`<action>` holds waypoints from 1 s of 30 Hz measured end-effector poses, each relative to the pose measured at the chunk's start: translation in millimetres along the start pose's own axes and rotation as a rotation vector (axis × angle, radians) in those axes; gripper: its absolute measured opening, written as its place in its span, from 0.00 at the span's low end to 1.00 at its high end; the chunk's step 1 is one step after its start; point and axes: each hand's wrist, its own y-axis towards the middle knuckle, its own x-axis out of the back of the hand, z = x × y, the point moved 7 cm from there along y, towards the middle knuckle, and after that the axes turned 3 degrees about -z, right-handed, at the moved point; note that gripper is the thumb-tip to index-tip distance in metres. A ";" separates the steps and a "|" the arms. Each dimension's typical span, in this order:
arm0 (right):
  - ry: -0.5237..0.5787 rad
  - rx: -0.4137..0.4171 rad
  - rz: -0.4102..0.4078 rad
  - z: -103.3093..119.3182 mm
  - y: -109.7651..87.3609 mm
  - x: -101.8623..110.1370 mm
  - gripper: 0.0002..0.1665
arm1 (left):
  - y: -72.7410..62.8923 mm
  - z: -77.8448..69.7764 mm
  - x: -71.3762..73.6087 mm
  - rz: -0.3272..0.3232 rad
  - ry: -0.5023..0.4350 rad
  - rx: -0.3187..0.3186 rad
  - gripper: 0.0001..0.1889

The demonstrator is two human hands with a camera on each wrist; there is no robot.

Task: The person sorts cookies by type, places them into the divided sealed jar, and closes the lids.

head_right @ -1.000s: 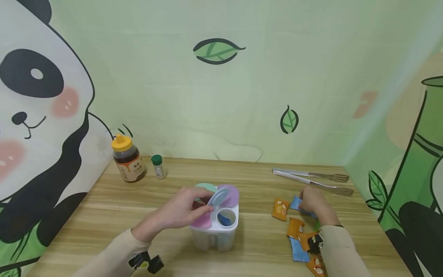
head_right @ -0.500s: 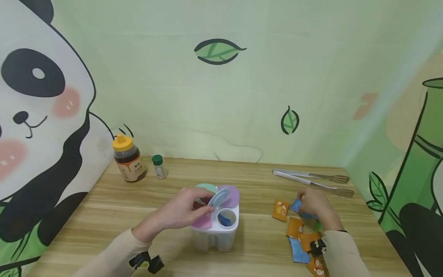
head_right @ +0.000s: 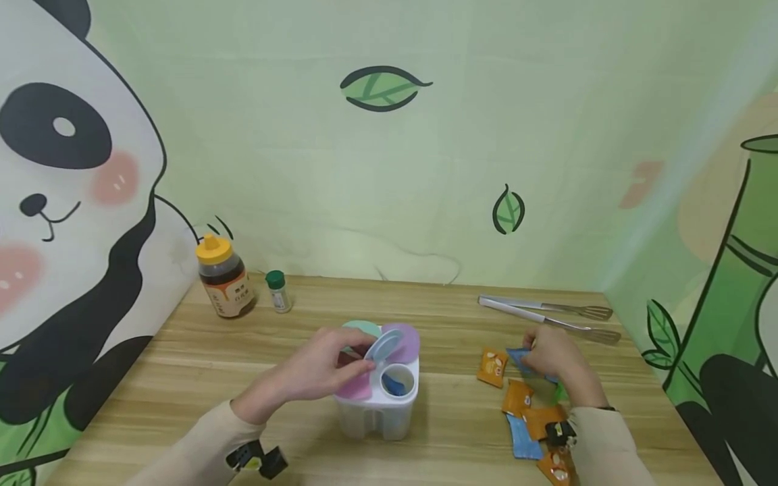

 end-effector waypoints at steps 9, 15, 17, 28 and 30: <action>0.037 -0.012 0.025 11.1 -1.8 -1.5 0.09 | -0.5 -0.5 0.6 0.002 0.004 0.014 0.14; 0.069 0.069 -0.035 25.4 -3.1 4.0 0.12 | -0.6 0.2 -0.1 0.004 0.000 0.023 0.14; 0.096 0.077 -0.037 30.7 -4.5 5.3 0.13 | -0.7 0.3 -0.4 0.004 -0.002 0.026 0.14; 0.122 0.194 -0.118 64.8 -15.1 16.1 0.10 | -0.2 -0.1 -0.8 0.010 -0.009 0.025 0.15; 0.123 0.216 -0.142 70.5 -16.5 18.1 0.10 | -0.1 0.1 -0.6 0.011 -0.011 0.026 0.15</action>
